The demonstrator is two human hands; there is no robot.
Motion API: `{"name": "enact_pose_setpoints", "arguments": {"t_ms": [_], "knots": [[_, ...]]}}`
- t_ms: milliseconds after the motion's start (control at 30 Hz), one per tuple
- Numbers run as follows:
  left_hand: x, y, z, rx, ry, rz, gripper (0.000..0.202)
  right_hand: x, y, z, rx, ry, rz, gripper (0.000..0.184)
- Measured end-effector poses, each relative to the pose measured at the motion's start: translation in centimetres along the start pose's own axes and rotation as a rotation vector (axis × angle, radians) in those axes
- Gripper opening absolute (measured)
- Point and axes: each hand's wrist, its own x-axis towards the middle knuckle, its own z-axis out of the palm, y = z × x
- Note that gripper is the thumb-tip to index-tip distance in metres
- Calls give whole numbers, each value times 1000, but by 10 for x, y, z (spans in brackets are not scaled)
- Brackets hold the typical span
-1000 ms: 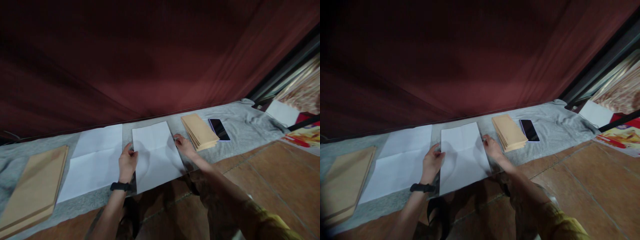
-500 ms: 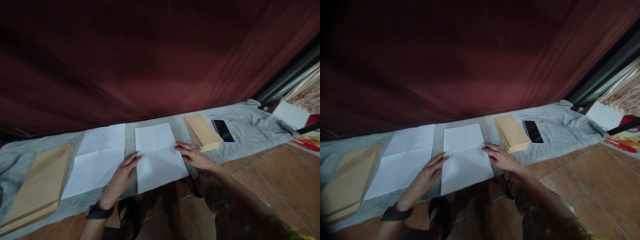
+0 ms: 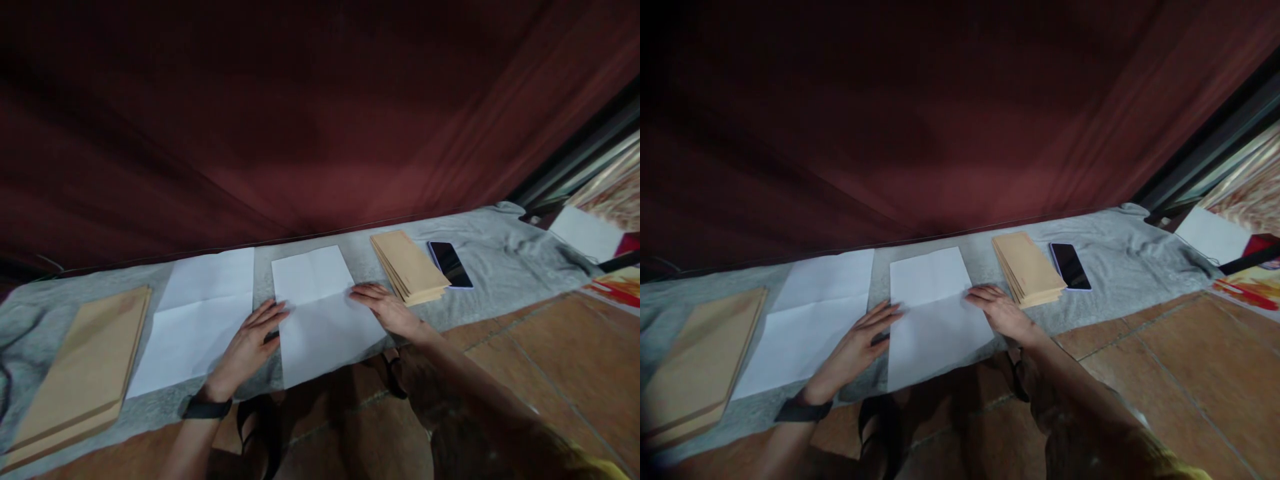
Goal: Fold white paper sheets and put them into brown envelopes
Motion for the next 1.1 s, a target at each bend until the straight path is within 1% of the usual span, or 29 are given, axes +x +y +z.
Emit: {"name": "enact_pose_setpoints", "arguments": {"t_ms": [133, 200, 367, 467, 567, 667, 767, 833, 933, 1000, 1100], "knots": [[1, 8, 2, -14, -5, 20, 54, 2, 3, -1, 38, 7, -26, 53], [0, 11, 3, -7, 2, 6, 56, 3, 4, 1, 53, 19, -18, 52], [3, 13, 2, -47, 64, -80, 51, 8, 7, 3, 120, 64, 53, 50], [5, 15, -2, -143, 58, -117, 46, 13, 5, -2, 184, 58, 72, 41], [7, 18, -4, -231, 79, -216, 41, 16, 2, -5, 225, 72, 110, 34], [11, 21, -4, -275, 161, -364, 33, 21, 0, -5, 226, 110, 193, 26], [16, 24, -5, -333, 205, -458, 38, 28, -1, -3, 197, 164, 307, 29], [20, 25, -7, -388, 224, -477, 38, 32, -1, -2, 198, 199, 345, 31], [27, 25, -6, -461, 238, -484, 35, 37, -2, 1, 250, 232, 384, 28], [33, 22, -2, -481, 260, -486, 33, 40, -3, 3, 266, 234, 423, 26], [40, 17, 7, -444, 323, -487, 31, 44, -3, 7, 251, 240, 474, 21]]}}
